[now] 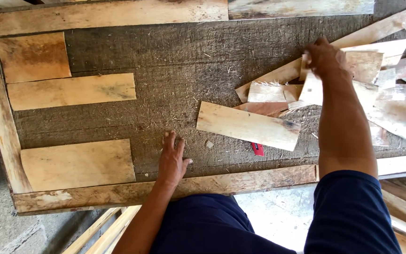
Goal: Selecting wood shingles and trimming a piece of wood with a knife.
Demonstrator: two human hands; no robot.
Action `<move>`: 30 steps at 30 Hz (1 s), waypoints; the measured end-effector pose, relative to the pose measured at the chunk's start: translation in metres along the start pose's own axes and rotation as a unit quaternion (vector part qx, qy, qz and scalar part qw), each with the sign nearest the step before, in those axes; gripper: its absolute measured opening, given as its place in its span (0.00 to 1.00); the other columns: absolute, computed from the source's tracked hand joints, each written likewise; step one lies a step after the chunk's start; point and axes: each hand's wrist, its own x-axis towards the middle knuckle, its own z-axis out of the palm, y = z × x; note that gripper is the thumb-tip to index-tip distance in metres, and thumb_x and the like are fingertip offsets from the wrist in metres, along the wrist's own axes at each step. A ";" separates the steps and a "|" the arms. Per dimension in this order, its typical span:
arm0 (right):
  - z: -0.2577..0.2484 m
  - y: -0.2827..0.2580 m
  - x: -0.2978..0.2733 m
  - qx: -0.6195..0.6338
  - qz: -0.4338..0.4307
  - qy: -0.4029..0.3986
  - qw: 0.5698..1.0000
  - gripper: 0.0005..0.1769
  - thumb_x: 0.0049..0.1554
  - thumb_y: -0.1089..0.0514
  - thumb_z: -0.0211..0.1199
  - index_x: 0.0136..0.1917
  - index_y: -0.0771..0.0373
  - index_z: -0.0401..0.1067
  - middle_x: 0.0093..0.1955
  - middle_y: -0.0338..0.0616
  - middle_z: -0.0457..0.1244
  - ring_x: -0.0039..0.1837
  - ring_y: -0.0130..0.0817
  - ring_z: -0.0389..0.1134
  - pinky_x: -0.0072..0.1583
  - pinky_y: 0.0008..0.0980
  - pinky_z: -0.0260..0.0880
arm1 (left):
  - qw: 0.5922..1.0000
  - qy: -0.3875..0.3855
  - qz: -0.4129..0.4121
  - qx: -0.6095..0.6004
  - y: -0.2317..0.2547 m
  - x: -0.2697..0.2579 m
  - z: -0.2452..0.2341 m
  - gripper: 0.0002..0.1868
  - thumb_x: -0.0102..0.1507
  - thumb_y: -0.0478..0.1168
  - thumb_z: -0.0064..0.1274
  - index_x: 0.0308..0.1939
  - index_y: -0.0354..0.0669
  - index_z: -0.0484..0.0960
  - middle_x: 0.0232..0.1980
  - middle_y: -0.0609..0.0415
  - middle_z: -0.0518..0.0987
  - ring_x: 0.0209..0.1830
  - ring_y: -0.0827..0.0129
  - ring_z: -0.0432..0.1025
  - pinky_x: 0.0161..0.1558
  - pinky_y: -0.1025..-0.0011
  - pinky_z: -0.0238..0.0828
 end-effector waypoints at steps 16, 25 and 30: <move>-0.098 -0.029 -0.175 0.156 -0.162 0.598 0.770 0.07 0.75 0.61 0.55 0.57 0.64 0.72 0.50 0.45 0.68 0.47 0.34 0.69 0.47 0.34 0.71 | 0.995 0.063 0.053 -0.051 -0.007 -0.009 0.001 0.44 0.53 0.44 0.72 0.68 0.37 0.67 0.79 0.33 0.50 0.80 0.35 0.44 0.75 0.49 0.48; -0.001 -0.139 -0.255 0.607 -0.018 0.579 0.544 0.16 0.78 0.57 0.59 0.75 0.65 0.65 0.38 0.42 0.61 0.33 0.27 0.56 0.36 0.28 0.57 | 0.960 0.180 0.120 -0.179 -0.032 -0.012 -0.001 0.32 0.62 0.47 0.63 0.65 0.35 0.73 0.73 0.36 0.64 0.74 0.44 0.58 0.72 0.53 0.58; 0.020 -0.250 -0.269 0.811 0.039 0.388 0.436 0.16 0.72 0.61 0.62 0.71 0.60 0.65 0.43 0.39 0.64 0.36 0.24 0.58 0.36 0.25 0.58 | 0.766 0.296 0.082 -0.564 -0.054 -0.023 -0.029 0.23 0.73 0.50 0.46 0.66 0.38 0.74 0.65 0.43 0.77 0.60 0.58 0.78 0.63 0.62 0.74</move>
